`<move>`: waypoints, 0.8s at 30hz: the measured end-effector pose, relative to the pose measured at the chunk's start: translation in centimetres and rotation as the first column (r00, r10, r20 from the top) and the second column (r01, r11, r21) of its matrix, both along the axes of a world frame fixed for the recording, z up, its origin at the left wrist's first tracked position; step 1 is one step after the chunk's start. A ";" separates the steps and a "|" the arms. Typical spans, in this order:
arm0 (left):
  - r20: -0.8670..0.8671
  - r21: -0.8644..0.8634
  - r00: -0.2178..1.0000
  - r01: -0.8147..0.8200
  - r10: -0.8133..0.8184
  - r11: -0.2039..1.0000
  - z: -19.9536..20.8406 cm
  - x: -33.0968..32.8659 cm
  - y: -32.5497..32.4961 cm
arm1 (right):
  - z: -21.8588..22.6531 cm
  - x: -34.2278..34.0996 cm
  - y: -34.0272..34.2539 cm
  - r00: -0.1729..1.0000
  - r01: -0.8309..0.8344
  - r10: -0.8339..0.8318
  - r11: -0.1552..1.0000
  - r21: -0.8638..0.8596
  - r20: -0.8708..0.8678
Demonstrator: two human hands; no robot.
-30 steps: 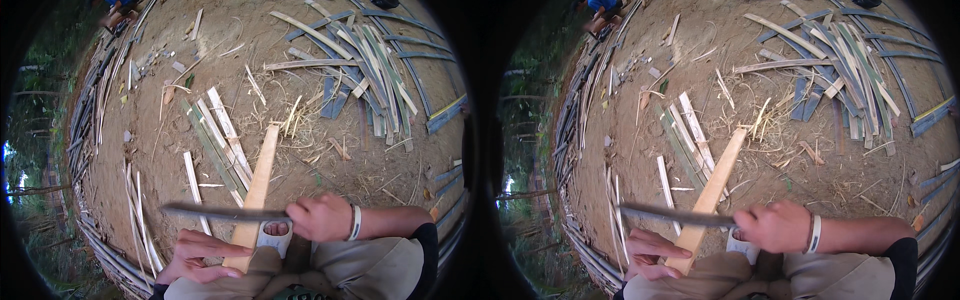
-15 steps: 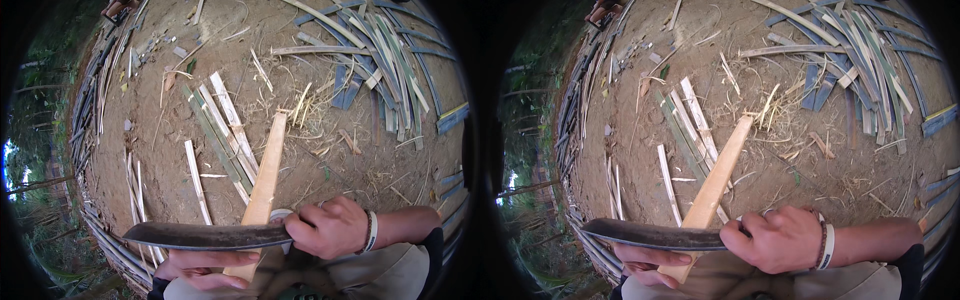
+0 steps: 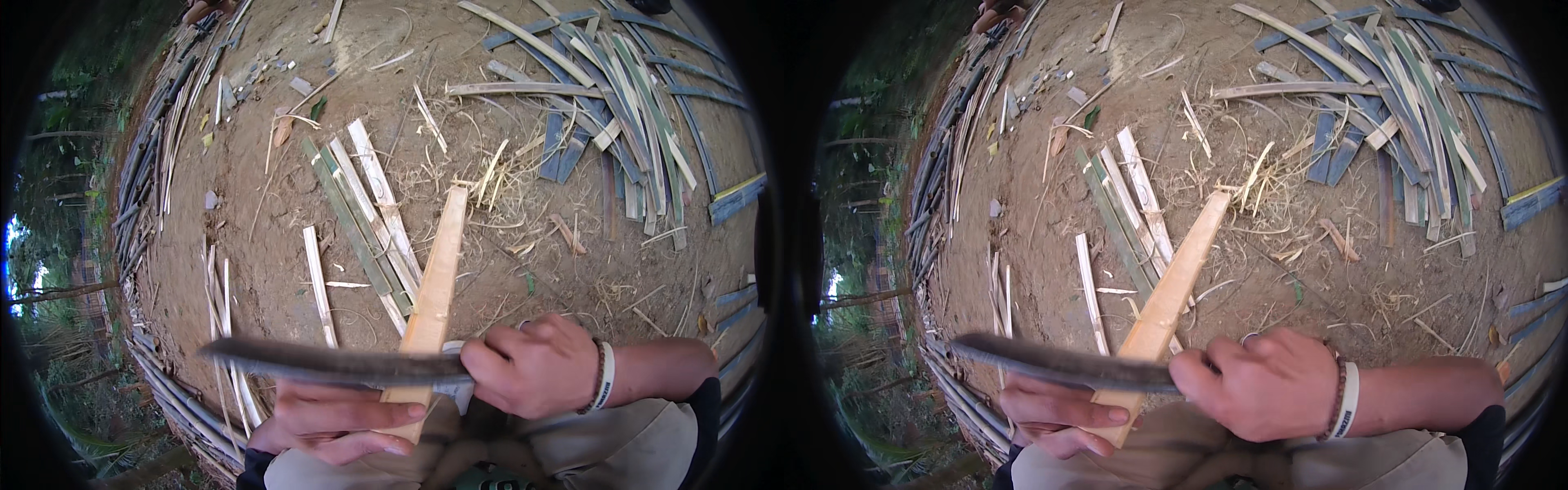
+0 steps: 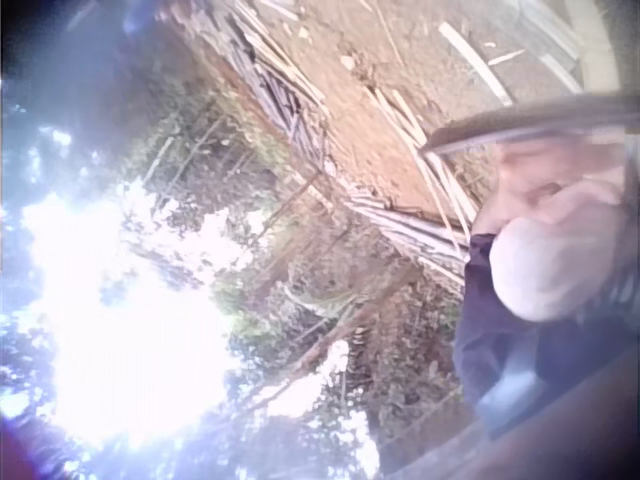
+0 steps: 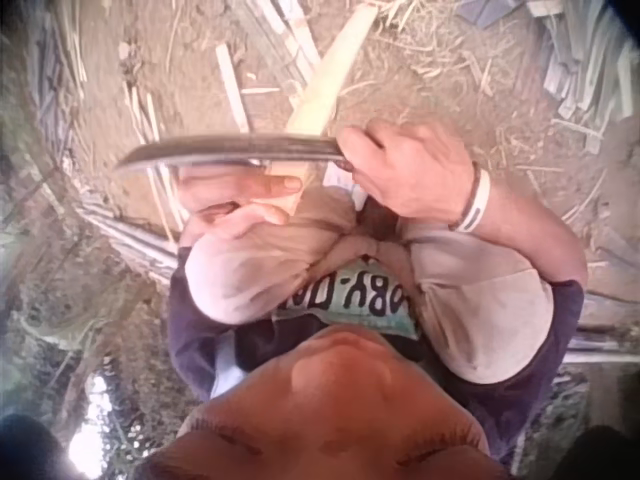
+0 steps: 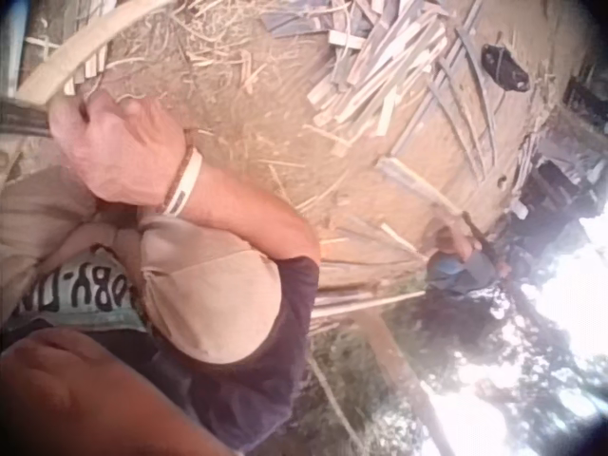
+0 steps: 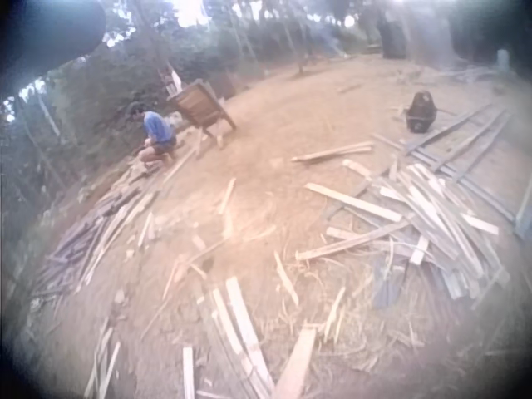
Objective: The person sits on the ground and uses a large knife to shave thin strips of bamboo. They hold the bamboo piece in one hand and scrape the blade along its length to remove the outer layer, occasionally flipping the piece to work on different sides.
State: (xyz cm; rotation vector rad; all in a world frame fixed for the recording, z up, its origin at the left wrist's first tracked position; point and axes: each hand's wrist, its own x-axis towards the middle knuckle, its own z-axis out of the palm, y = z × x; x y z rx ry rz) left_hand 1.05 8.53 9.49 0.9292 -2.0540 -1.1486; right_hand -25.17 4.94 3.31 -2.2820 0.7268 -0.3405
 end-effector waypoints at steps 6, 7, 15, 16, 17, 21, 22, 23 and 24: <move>0.033 0.170 0.999 0.010 -0.016 0.985 1.3 -0.5 -0.3 | 0.2 -0.3 0.2 0.999 0.009 -0.008 0.999 0.045 -0.036; 0.005 0.118 1.000 0.025 -0.026 0.993 0.5 -0.3 -0.5 | 0.8 -0.2 0.5 0.999 -0.032 0.033 0.999 0.032 -0.024; 0.081 0.190 0.993 -0.104 0.090 0.976 2.8 0.5 1.1 | 1.1 0.4 0.5 0.997 -0.056 0.055 0.998 0.021 0.049; 0.040 0.217 0.996 -0.085 0.078 0.973 1.4 0.6 0.6 | -0.7 0.0 0.0 0.999 0.033 -0.032 0.999 0.014 -0.036; 0.000 0.243 0.998 -0.064 0.066 0.968 0.1 0.5 0.2 | -3.9 -0.4 -0.8 0.986 0.119 -0.119 0.993 -0.001 -0.118; -0.003 0.167 0.994 -0.106 0.108 0.980 0.1 0.9 0.5 | -3.0 -1.0 -1.2 0.995 0.074 -0.077 0.996 -0.051 -0.059; -0.011 0.164 0.995 -0.097 0.100 0.982 -0.2 1.4 0.4 | -1.1 -0.7 -0.2 0.999 0.012 -0.013 1.000 -0.016 -0.050; -0.024 0.152 0.996 -0.086 0.091 0.985 -0.6 1.6 0.3 | -0.3 -0.7 -0.1 0.999 -0.016 0.017 0.999 0.034 -0.042; -0.017 0.187 0.995 -0.094 0.099 0.978 -0.4 1.6 0.4 | -2.2 -0.6 -0.9 0.990 0.045 -0.039 0.998 0.045 -0.133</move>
